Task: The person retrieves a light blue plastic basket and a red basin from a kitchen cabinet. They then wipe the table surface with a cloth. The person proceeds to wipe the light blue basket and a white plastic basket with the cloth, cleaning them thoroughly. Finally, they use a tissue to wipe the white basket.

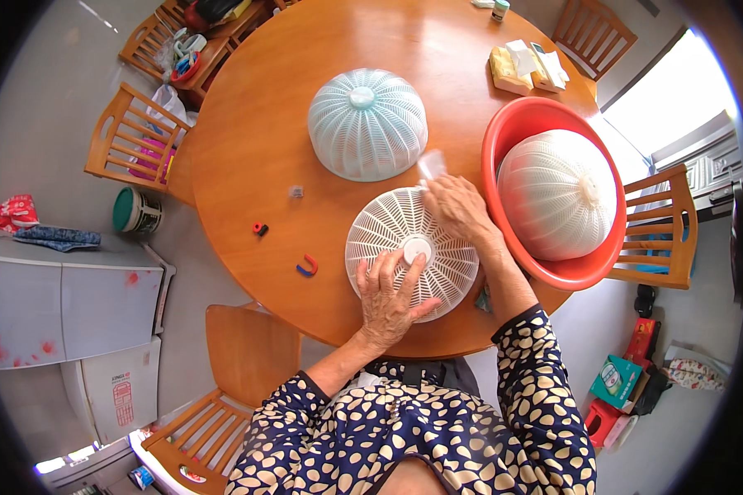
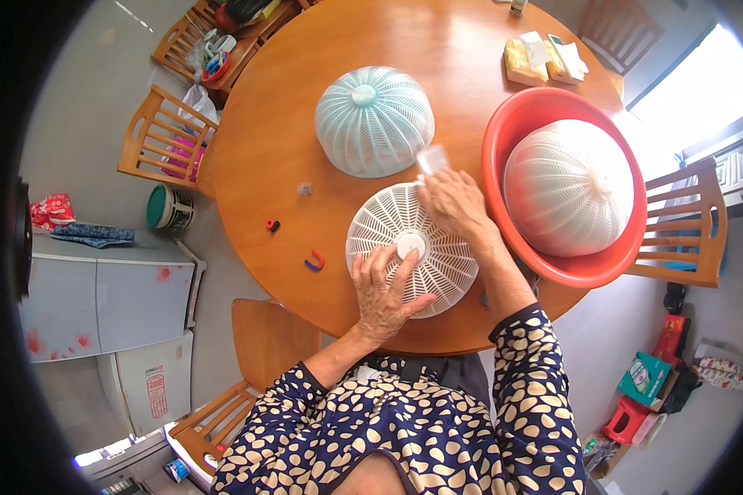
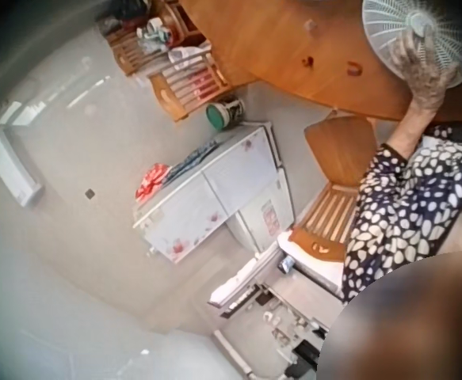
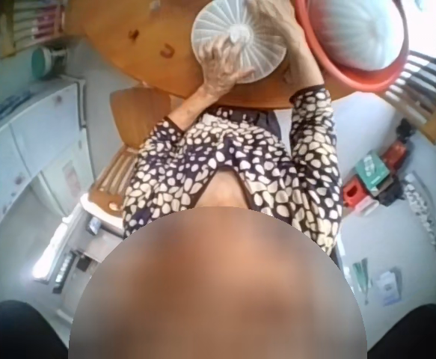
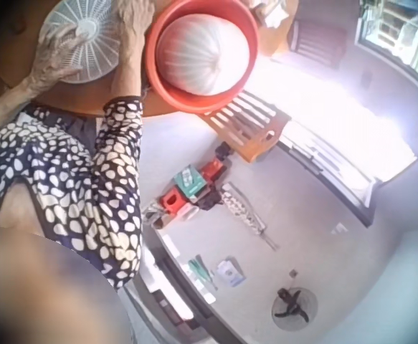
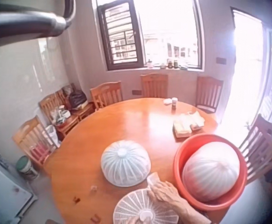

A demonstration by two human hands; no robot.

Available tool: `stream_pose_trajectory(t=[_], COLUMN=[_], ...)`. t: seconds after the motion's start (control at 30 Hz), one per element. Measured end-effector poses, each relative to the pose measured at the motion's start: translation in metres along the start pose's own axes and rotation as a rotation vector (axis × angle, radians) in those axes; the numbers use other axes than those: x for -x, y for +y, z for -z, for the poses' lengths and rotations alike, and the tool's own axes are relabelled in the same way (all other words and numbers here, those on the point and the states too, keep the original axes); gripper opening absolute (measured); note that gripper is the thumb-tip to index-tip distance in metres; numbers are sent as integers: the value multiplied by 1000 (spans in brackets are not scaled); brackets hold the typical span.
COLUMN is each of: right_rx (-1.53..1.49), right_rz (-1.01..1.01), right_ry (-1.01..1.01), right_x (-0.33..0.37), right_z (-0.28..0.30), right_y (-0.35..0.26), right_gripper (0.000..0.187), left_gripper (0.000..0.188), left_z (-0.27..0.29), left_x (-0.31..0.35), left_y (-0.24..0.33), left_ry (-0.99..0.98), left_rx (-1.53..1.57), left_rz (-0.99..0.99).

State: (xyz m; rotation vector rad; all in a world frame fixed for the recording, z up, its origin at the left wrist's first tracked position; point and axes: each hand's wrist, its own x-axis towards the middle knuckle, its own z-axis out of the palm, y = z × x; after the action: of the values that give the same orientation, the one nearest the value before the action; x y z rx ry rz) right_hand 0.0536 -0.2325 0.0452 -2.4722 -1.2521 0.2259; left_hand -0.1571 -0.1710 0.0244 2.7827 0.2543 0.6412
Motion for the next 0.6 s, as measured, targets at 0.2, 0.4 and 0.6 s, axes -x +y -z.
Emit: stream_pose_trajectory(t=[0.2, 0.4, 0.6], right_rx=[-253, 58, -89], right_rz=[90, 275, 24], right_ry=[116, 35, 161], right_x=[20, 14, 36], right_z=[-5, -10, -4], right_y=[-9, -52, -36], right_gripper=[37, 44, 39], left_gripper=[72, 74, 74], left_z=[-2, -8, 3], left_x=[0, 5, -2], left_y=[0, -2, 4], left_ry=[13, 10, -11], left_rx=[-10, -24, -1], left_rz=[-7, 27, 44])
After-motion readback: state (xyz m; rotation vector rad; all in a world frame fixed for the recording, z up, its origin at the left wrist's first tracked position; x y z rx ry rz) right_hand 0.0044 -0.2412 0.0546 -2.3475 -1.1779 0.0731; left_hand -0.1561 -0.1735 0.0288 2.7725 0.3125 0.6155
